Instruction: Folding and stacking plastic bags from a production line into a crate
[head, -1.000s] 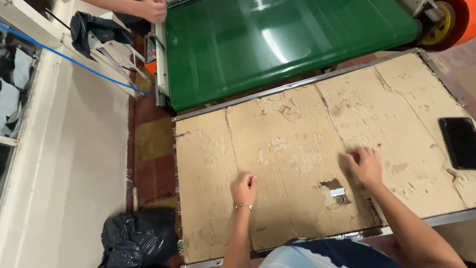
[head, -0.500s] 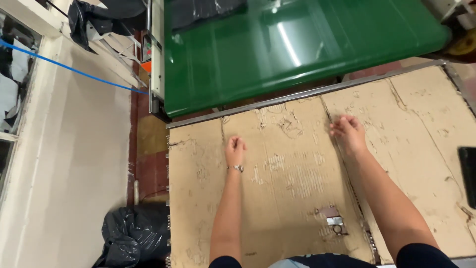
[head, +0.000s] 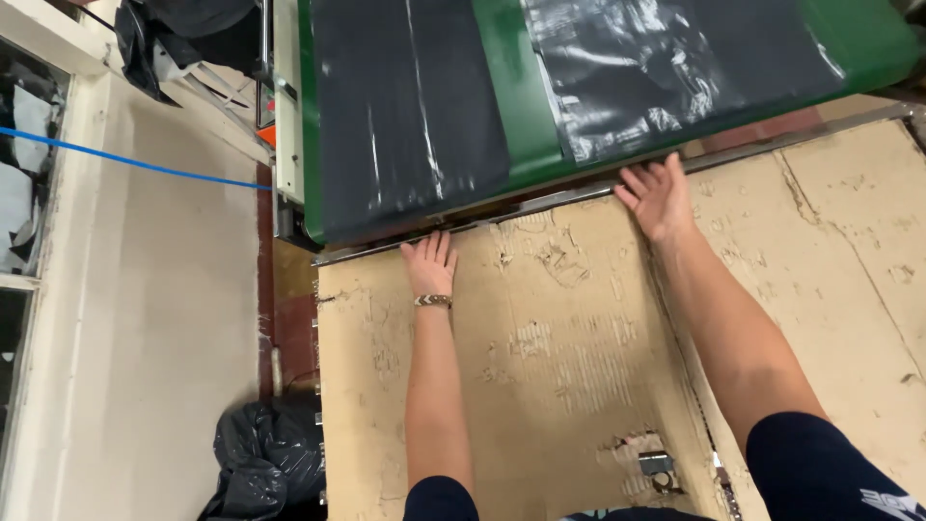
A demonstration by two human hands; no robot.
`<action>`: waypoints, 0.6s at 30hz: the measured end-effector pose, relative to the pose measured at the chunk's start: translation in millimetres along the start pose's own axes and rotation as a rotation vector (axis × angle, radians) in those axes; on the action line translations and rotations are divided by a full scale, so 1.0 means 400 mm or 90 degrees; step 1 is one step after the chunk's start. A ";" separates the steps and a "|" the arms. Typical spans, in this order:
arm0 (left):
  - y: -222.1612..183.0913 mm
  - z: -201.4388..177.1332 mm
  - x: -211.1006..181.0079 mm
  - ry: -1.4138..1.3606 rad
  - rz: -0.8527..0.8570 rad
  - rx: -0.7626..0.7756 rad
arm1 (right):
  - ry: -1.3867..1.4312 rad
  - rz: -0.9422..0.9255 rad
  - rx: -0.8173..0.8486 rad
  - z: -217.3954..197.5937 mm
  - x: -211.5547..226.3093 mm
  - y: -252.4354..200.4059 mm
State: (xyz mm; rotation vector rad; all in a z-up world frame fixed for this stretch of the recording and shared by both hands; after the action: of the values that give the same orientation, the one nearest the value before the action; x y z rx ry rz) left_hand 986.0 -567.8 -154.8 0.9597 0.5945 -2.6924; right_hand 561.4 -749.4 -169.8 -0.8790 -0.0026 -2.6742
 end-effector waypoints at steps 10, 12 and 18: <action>-0.392 -0.217 0.019 0.140 -0.099 -0.439 | -0.290 0.118 0.081 0.231 -0.037 -0.673; -0.558 -0.164 -0.006 0.107 -0.023 -0.436 | -0.387 0.236 0.079 0.220 -0.166 -0.781; -1.076 -0.034 -0.110 0.049 0.067 -0.523 | -1.090 -0.110 0.129 0.476 -0.229 -0.820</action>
State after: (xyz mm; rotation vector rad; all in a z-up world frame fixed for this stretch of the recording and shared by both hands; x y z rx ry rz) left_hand 882.9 -174.1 -7.5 0.8052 1.4500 -1.9935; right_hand 640.5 -391.5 -36.4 -2.6951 -0.6966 -1.1715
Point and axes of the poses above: each hand's wrist, its own y-axis towards the middle knuckle, its own z-axis out of the palm, x = y × z, the point moved 5 cm from there along y, towards the middle knuckle, and after that the axes turned 8 degrees about x, right-handed, at the moved point
